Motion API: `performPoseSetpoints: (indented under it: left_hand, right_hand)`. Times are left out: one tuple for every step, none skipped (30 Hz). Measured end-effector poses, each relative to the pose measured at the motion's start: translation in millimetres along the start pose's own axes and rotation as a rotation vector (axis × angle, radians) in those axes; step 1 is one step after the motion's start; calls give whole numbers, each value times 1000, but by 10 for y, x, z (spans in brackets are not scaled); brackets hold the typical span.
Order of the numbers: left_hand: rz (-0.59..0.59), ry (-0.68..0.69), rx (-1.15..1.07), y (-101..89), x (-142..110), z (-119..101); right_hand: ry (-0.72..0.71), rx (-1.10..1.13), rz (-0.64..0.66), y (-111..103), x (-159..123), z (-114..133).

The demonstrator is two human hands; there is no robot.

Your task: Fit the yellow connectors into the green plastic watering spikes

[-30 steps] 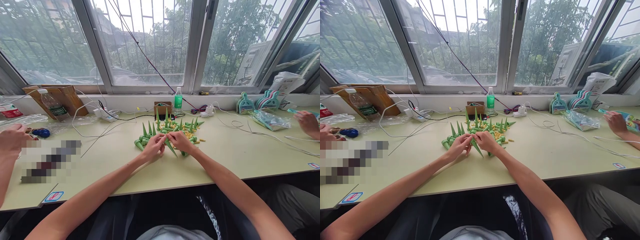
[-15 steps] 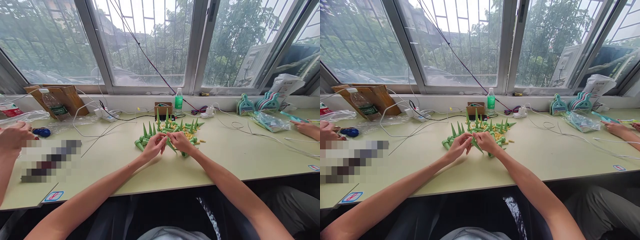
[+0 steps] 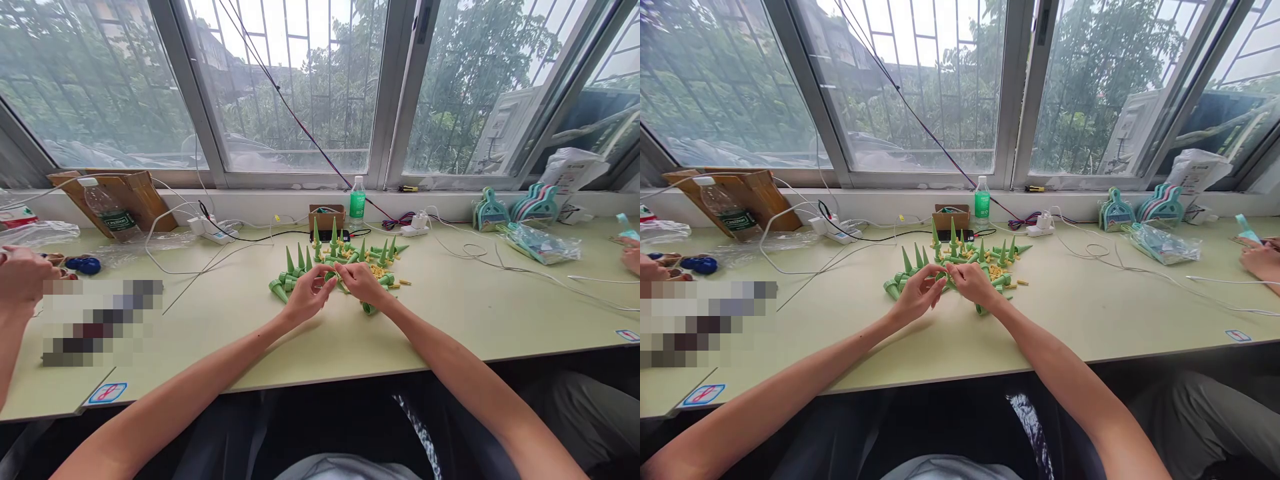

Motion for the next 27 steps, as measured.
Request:
performPoseSetpoints:
  left_hand:
    - [-5, -7, 3, -6, 1, -1]
    - [-11, -13, 6, -12, 2, -1]
    - [-18, -17, 7, -21, 3, 0]
    - [-26, -21, 8, -30, 2, 3]
    - [-34, -24, 8, -39, 1, 8]
    - [-43, -26, 7, -48, 0, 13]
    - [-51, -27, 5, -57, -2, 17]
    - [-57, -28, 3, -64, -4, 21]
    - [-60, -29, 1, -68, -5, 25]
    - [-61, -30, 0, -69, -6, 27]
    - [-61, -30, 1, -69, -6, 28]
    - [-60, -30, 7, -68, -6, 26]
    - [-59, -28, 21, -67, -5, 21]
    - [-60, -24, 43, -66, -5, 12]
    - [-60, -16, 73, -65, -6, -2]
    - [-63, -4, 107, -65, -7, -20]
    - [-63, 10, 142, -62, -9, -41]
    - [-63, 25, 174, -58, -11, -61]
    - [-62, 39, 199, -54, -13, -80]
    - [-62, 51, 217, -50, -16, -96]
    - [-60, 61, 229, -48, -19, -109]
    - [-59, 67, 236, -46, -21, -118]
    - [-57, 69, 236, -45, -22, -122]
    - [-55, 66, 230, -45, -23, -122]
    - [-53, 61, 219, -45, -22, -118]
    - [-50, 52, 201, -44, -20, -109]
    - [-46, 40, 175, -42, -16, -95]
  right_hand:
    - [2, 3, -1, -1, 0, -4]
    - [6, 4, -2, -2, 0, -8]
    - [10, 3, -2, -3, 0, -13]
    - [15, 0, -3, -4, -1, -17]
    - [19, -3, -6, -8, -3, -20]
    - [24, -6, -9, -12, -4, -24]
    - [29, -6, -13, -16, -6, -28]
    - [34, -5, -14, -18, -7, -31]
    - [38, -4, -16, -21, -7, -33]
    - [40, -4, -18, -22, -7, -33]
    - [42, -5, -19, -24, -7, -32]
    - [41, -8, -21, -26, -6, -28]
    - [40, -9, -23, -26, -5, -25]
    - [39, -9, -24, -24, -3, -23]
    - [38, -8, -25, -22, -2, -24]
    - [38, -6, -25, -18, -1, -27]
    - [38, -4, -24, -13, 0, -32]
    - [39, -5, -22, -7, 2, -38]
    - [40, -7, -21, -1, 2, -43]
    - [40, -10, -19, 4, 3, -48]
    - [40, -11, -16, 9, 3, -52]
    - [40, -11, -14, 13, 4, -55]
    - [40, -9, -13, 14, 3, -56]
    - [39, -7, -12, 15, 3, -56]
    - [40, -3, -12, 13, 2, -55]
    - [40, 0, -13, 10, 1, -53]
    - [41, 3, -16, 6, -1, -51]
Point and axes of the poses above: each hand's wrist, its own x-axis towards the middle knuckle, its own y-axis out of the palm, z = x × y, the point moved 9 cm from there along x, towards the middle knuckle, and after that the axes turned 14 degrees about z, right-handed, at the moved point
